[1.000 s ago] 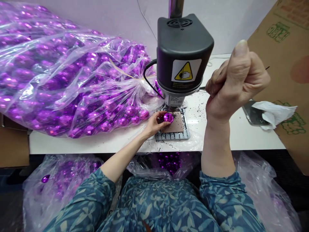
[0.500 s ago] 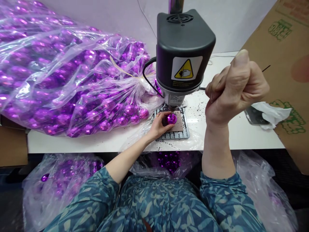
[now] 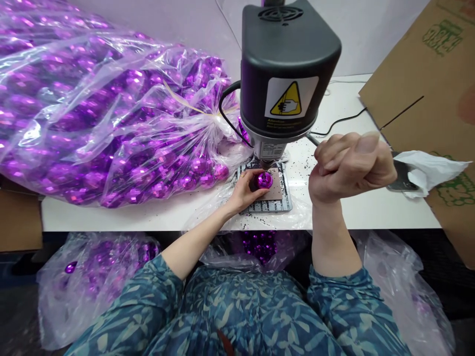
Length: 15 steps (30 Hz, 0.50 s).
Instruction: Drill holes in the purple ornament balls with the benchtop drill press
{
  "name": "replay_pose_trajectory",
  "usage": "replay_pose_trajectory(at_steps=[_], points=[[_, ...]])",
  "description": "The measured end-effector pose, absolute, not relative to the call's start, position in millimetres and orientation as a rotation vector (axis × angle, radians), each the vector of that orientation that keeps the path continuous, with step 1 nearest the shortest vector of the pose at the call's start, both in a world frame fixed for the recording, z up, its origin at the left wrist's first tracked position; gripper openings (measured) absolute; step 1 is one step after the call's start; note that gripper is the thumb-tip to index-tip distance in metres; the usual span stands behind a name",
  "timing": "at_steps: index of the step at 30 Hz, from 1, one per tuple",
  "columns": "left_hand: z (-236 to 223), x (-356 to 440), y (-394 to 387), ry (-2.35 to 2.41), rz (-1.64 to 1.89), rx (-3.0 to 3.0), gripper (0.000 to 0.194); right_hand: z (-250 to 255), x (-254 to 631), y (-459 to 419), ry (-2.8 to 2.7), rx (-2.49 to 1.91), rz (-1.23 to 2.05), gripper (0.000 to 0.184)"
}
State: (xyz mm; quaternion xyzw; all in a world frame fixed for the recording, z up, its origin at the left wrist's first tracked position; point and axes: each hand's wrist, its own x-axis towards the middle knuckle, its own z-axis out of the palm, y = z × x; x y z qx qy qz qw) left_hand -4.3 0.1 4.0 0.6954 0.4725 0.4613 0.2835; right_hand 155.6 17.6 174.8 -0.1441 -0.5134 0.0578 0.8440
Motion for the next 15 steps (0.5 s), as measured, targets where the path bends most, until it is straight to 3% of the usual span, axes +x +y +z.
replay_pose_trajectory(at_steps=[7, 15], points=[[2.3, -3.5, -0.9, 1.24, 1.257, 1.803, 0.059, 160.7, 159.3, 24.8, -1.102, -0.181, 0.037, 0.052], [-1.7, -2.2, -0.8, 1.212, 1.256, 1.73, 0.059, 151.1, 160.4, 24.0, -1.137, -0.193, -0.013, 0.064]])
